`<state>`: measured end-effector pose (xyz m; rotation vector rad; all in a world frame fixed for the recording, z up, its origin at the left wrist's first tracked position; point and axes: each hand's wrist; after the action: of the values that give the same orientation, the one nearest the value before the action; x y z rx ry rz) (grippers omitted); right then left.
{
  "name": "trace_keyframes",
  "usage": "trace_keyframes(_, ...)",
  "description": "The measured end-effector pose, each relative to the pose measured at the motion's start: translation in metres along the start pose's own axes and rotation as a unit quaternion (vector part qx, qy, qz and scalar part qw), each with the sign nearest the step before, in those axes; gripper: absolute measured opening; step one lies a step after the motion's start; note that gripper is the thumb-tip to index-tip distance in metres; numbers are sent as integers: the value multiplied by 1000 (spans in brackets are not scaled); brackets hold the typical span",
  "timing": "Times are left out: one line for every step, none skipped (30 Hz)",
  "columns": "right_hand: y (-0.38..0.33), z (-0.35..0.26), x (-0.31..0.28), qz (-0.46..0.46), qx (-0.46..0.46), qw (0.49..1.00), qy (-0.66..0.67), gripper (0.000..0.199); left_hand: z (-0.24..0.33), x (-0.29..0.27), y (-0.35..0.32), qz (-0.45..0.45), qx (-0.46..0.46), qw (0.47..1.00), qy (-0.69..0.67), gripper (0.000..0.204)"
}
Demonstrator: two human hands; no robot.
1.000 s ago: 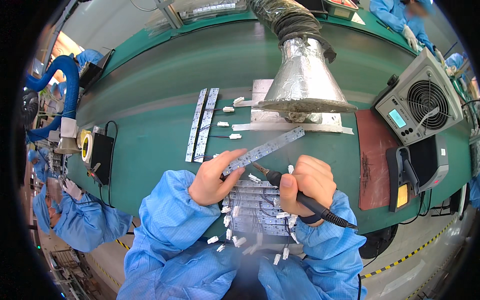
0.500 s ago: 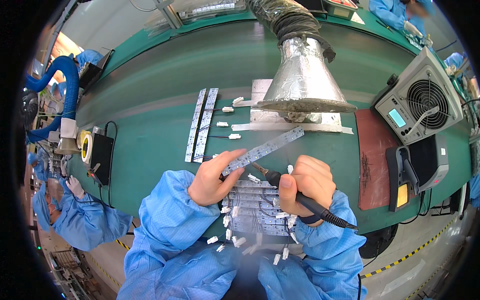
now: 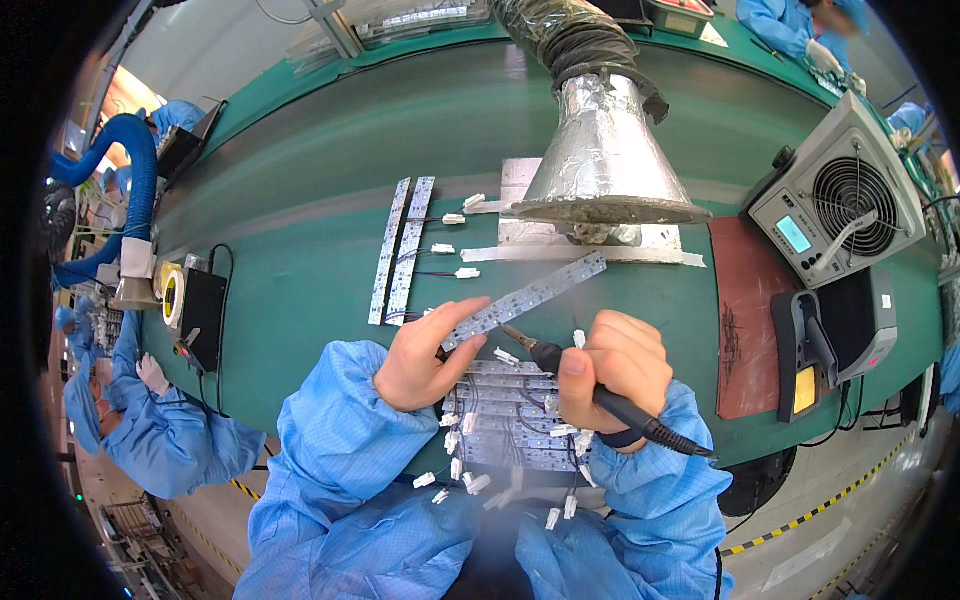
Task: The person solders wires onto LED circuit boards using a soldering iron, placing the soldered boards onto the conveyor belt and arranging them into a stack.
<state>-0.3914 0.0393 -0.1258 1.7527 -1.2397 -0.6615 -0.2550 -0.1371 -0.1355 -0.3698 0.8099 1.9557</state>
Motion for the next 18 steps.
trace_keyframes(0, 1, -2, 4, 3, 1000, 1, 35, -1, 0, 0, 0, 0, 1000, 0, 39)
trace_keyframes(2, 1, -5, 4, 3, 1000, 2, 35, -2, 0, -1, 1, 0, 1000, -2, 39)
trace_keyframes(5, 1, -7, 23, 4, 999, -24, 32, -3, 0, -1, 1, 0, 1000, -3, 39)
trace_keyframes(7, 1, -11, 42, 6, 998, -49, 31, -3, 0, -1, 1, 0, 1000, -3, 39)
trace_keyframes(4, 5, -17, 65, 20, 995, -66, 33, -3, 0, 0, 4, 4, 1000, -4, 40)
trace_keyframes(3, 5, -20, 97, 50, 990, -91, 36, -3, 1, 0, 7, 9, 1000, -5, 40)
trace_keyframes(4, 7, -25, 103, 59, 987, -104, 35, -2, 2, 1, 5, 9, 1000, -6, 40)
trace_keyframes(6, 9, -27, 107, 68, 985, -116, 35, -1, 0, 0, 0, -4, 1000, -7, 40)
trace_keyframes(6, 10, -25, 107, 67, 985, -116, 35, -1, -2, 0, -5, -17, 1000, -9, 40)
trace_keyframes(7, 10, -24, 113, 81, 981, -135, 34, -1, -3, -1, -4, -17, 1000, -10, 40)
trace_keyframes(7, 11, -24, 120, 95, 976, -155, 34, 0, -3, 0, -4, -13, 1000, -7, 41)
trace_keyframes(6, 12, -25, 121, 96, 976, -155, 34, 0, -3, 1, -3, -9, 1000, -4, 41)
trace_keyframes(6, 13, -25, 111, 96, 977, -152, 34, 0, -2, 1, -4, -9, 1000, -5, 41)
trace_keyframes(5, 14, -25, 101, 96, 979, -148, 34, -2, -1, 1, 1, -4, 1000, -7, 41)
trace_keyframes(5, 14, -25, 101, 97, 979, -147, 34, -3, 0, 0, 6, 1, 1000, -10, 41)
trace_keyframes(6, 14, -24, 94, 95, 980, -148, 36, -5, 0, 0, 6, 1, 1000, -9, 41)
trace_keyframes(6, 13, -23, 87, 93, 980, -151, 37, -6, 1, -1, 12, 15, 1000, -1, 41)
trace_keyframes(6, 14, -23, 87, 93, 980, -151, 37, -6, 2, -1, 18, 28, 999, 8, 41)
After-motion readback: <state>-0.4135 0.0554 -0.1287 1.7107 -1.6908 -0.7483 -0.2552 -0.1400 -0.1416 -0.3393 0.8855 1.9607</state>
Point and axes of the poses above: each hand's wrist, its own y-axis towards the middle knuckle, its own x-axis out of the palm, z = x × y, and after that the axes turned 10 degrees about z, right-handed
